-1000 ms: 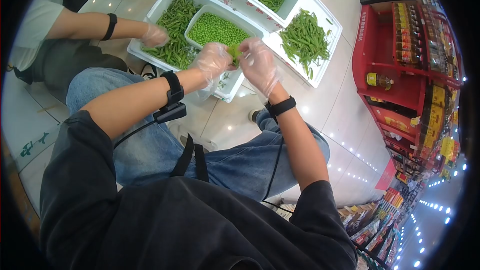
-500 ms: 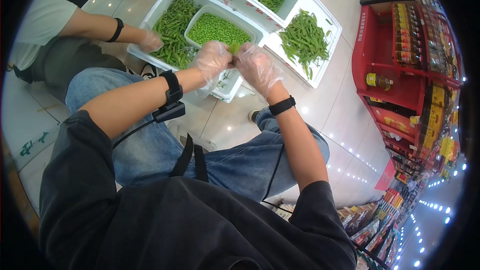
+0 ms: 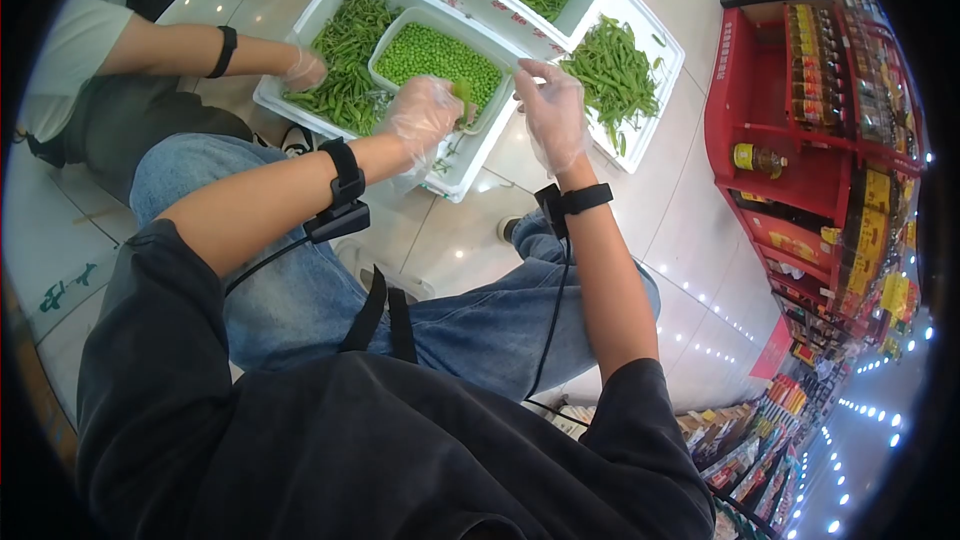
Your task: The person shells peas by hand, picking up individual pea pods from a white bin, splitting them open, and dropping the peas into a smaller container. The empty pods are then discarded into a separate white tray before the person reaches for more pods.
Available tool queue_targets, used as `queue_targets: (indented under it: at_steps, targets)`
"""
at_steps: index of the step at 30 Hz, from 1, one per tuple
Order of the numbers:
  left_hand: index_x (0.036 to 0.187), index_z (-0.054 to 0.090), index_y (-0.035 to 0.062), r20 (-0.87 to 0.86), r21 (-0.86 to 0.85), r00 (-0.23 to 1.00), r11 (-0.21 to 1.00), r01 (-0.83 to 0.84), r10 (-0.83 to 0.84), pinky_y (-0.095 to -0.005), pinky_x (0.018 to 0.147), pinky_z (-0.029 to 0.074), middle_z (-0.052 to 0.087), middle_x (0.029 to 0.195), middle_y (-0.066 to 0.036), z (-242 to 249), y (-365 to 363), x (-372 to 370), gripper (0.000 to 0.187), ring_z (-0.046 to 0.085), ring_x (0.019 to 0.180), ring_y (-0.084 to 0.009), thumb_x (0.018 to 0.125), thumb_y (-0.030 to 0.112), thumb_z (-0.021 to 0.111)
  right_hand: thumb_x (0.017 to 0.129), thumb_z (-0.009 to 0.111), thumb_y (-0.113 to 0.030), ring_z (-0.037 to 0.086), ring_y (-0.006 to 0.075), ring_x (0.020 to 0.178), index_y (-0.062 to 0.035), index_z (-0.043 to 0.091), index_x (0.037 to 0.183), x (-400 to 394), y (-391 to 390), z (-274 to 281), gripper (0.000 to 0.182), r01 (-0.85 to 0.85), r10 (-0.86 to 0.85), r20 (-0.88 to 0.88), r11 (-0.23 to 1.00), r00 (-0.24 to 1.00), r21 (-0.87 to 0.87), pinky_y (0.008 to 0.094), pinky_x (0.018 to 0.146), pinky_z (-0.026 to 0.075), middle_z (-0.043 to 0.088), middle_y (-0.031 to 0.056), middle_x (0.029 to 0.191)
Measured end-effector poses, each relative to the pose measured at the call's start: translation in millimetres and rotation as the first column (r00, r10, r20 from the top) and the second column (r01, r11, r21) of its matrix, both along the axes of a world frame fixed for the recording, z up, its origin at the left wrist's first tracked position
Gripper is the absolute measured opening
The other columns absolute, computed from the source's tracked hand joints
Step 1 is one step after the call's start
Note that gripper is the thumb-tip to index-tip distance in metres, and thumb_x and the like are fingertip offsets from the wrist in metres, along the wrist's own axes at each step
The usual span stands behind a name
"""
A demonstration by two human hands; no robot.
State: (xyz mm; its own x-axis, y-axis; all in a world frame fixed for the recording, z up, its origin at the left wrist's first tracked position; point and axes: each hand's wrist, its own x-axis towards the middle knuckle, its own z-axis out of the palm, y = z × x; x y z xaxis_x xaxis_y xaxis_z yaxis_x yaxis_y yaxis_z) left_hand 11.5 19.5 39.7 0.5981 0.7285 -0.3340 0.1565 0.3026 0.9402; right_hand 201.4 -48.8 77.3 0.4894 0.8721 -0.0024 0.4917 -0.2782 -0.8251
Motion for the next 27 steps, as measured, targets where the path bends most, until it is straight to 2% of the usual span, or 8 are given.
queue_targets:
  at_steps: [4, 6, 7, 9, 12, 20, 23, 27]
  targets:
    - [0.094, 0.068, 0.0007, -0.161, -0.057, 0.978, 0.990, 0.126, -0.134, -0.0262, 0.070, 0.047, 0.066, 0.081, -0.003, 5.1, 8.9, -2.8, 0.012, 0.058, 0.072, -0.0107, 0.089, 0.011, 0.065, 0.086, 0.065, -0.020, 0.067, 0.0180, 0.076, 0.0046, 0.070, 0.107, 8.2, -5.0, -23.6, 0.033, 0.009, -0.019, 0.106, 0.996, 0.994, 0.093, 0.0303, 0.072, 0.053, 0.071, 0.0179, 0.085]
    - [0.093, 0.069, 0.0022, -0.125, -0.068, 0.987, 0.994, 0.090, -0.098, -0.0262, 0.070, 0.045, 0.065, 0.079, -0.002, 1.9, 7.8, -2.5, 0.013, 0.055, 0.071, -0.0100, 0.089, 0.015, 0.068, 0.086, 0.066, -0.020, 0.067, 0.0172, 0.082, 0.0051, 0.069, 0.109, 0.5, -8.3, -1.5, 0.034, -0.034, -0.010, -0.236, 0.983, 0.972, -0.182, 0.0299, 0.076, 0.053, 0.071, 0.0152, 0.089]
    - [0.093, 0.069, 0.0022, -0.126, -0.068, 0.987, 0.994, 0.090, -0.098, -0.0262, 0.070, 0.045, 0.065, 0.079, -0.002, 8.7, 7.6, -2.8, 0.013, 0.055, 0.071, -0.0100, 0.089, 0.015, 0.068, 0.086, 0.066, -0.020, 0.067, 0.0172, 0.082, 0.0051, 0.069, 0.109, -3.6, -10.4, 2.1, 0.034, -0.034, -0.010, -0.236, 0.983, 0.972, -0.182, 0.0299, 0.076, 0.053, 0.071, 0.0152, 0.089]
    - [0.093, 0.069, 0.0017, -0.139, -0.075, 0.986, 0.994, 0.085, -0.095, -0.0261, 0.072, 0.045, 0.065, 0.081, -0.002, 22.7, 7.3, -3.3, 0.015, 0.056, 0.074, -0.0100, 0.090, 0.016, 0.067, 0.088, 0.068, -0.021, 0.065, 0.0155, 0.084, 0.0050, 0.069, 0.109, -15.4, -12.6, 6.9, 0.034, -0.258, 0.062, -0.528, 0.916, 0.847, -0.307, 0.0289, 0.077, 0.052, 0.070, 0.0111, 0.090]
    - [0.093, 0.069, 0.0004, -0.011, -0.094, 0.997, 0.993, 0.069, -0.071, -0.0265, 0.075, 0.045, 0.065, 0.085, -0.004, 15.2, 7.1, -3.9, 0.018, 0.057, 0.078, -0.0111, 0.091, 0.018, 0.065, 0.092, 0.069, -0.026, 0.065, 0.0153, 0.089, 0.0041, 0.066, 0.115, -30.9, -15.9, 12.1, 0.038, -0.372, 0.081, -0.664, 0.875, 0.744, -0.310, 0.0290, 0.077, 0.050, 0.068, 0.0089, 0.103]
    - [0.111, 0.064, -0.0017, 0.133, -0.249, 0.986, 0.959, 0.134, -0.103, -0.0311, 0.091, 0.047, 0.068, 0.109, -0.014, 19.9, 7.5, -1.7, 0.033, 0.063, 0.100, -0.0186, 0.097, 0.028, 0.059, 0.092, 0.069, -0.028, 0.062, 0.0161, 0.088, 0.0030, 0.068, 0.108, -13.4, -24.9, 5.8, 0.035, -0.257, -0.018, -0.801, 0.943, 0.599, -0.213, 0.0288, 0.077, 0.048, 0.068, 0.0097, 0.103]
    - [0.116, 0.061, -0.0020, 0.204, -0.288, 0.978, 0.952, 0.105, -0.046, -0.0349, 0.097, 0.048, 0.066, 0.119, -0.017, 20.6, 7.8, -0.4, 0.039, 0.064, 0.107, -0.0233, 0.099, 0.033, 0.056, 0.091, 0.069, -0.023, 0.061, 0.0220, 0.104, 0.0054, 0.064, 0.115, 26.3, -19.7, 19.2, 0.038, 0.186, -0.149, -0.814, 0.981, 0.561, -0.052, 0.0322, 0.085, 0.049, 0.065, 0.0154, 0.117]
    - [0.112, 0.063, -0.0031, 0.126, -0.228, 0.989, 0.968, 0.104, -0.076, -0.0363, 0.097, 0.048, 0.068, 0.117, -0.017, 27.0, 5.2, 0.7, 0.040, 0.064, 0.107, -0.0225, 0.097, 0.034, 0.057, 0.087, 0.074, -0.019, 0.057, 0.0312, 0.116, 0.0097, 0.058, 0.120, 58.7, -19.2, 32.2, 0.046, 0.650, -0.309, -0.880, 0.760, 0.361, 0.000, 0.0376, 0.096, 0.048, 0.056, 0.0193, 0.130]
